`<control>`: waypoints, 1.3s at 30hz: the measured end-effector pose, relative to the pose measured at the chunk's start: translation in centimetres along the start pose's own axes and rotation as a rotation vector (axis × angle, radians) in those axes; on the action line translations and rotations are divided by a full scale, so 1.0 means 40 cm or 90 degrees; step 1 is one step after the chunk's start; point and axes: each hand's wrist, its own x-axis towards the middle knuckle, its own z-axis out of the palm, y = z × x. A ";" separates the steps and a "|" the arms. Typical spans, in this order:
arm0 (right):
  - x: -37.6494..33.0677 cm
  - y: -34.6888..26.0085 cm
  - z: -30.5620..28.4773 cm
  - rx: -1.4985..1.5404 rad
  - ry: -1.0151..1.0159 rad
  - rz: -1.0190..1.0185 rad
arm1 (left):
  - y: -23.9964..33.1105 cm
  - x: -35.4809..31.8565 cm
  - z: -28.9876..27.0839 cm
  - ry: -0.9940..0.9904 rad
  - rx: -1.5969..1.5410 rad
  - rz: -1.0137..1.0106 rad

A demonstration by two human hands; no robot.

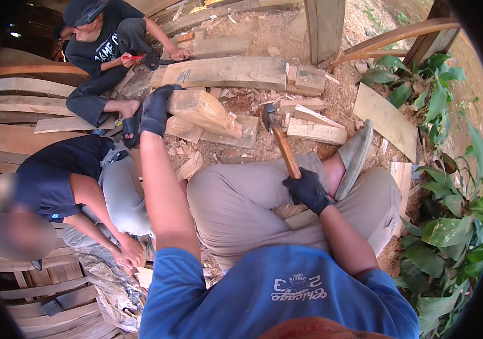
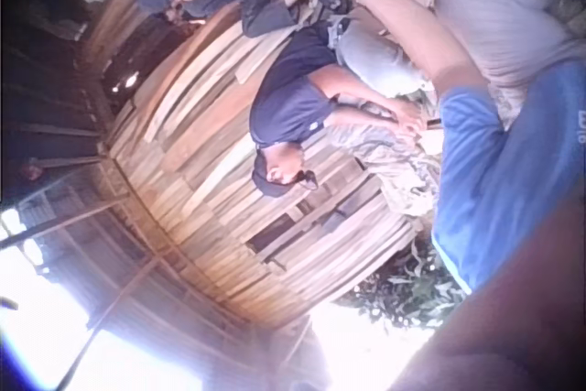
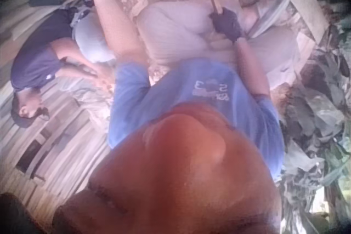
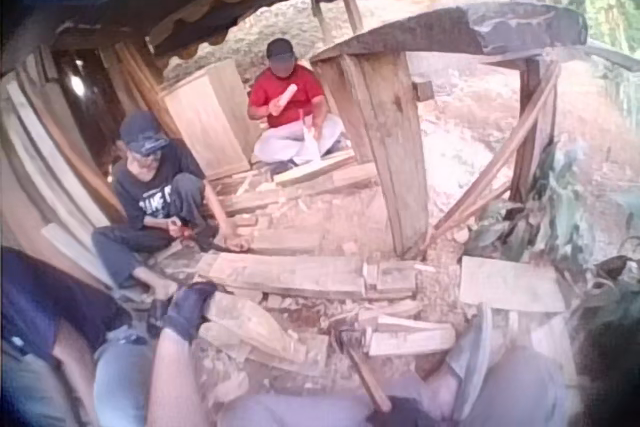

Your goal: The person uses a hatchet to carve and shape a piece of wood while sitting on the ground among other wooden planks and shavings.

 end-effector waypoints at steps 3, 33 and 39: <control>0.018 -0.007 -0.004 -0.009 -0.034 0.015 | 0.005 0.054 -0.008 0.052 0.349 -0.102; -0.006 -0.132 0.129 -0.141 0.033 -0.099 | 0.051 0.068 0.030 0.164 0.674 -0.045; -0.081 -0.195 0.102 -0.333 0.057 -0.198 | 0.004 0.084 -0.003 0.164 0.665 0.003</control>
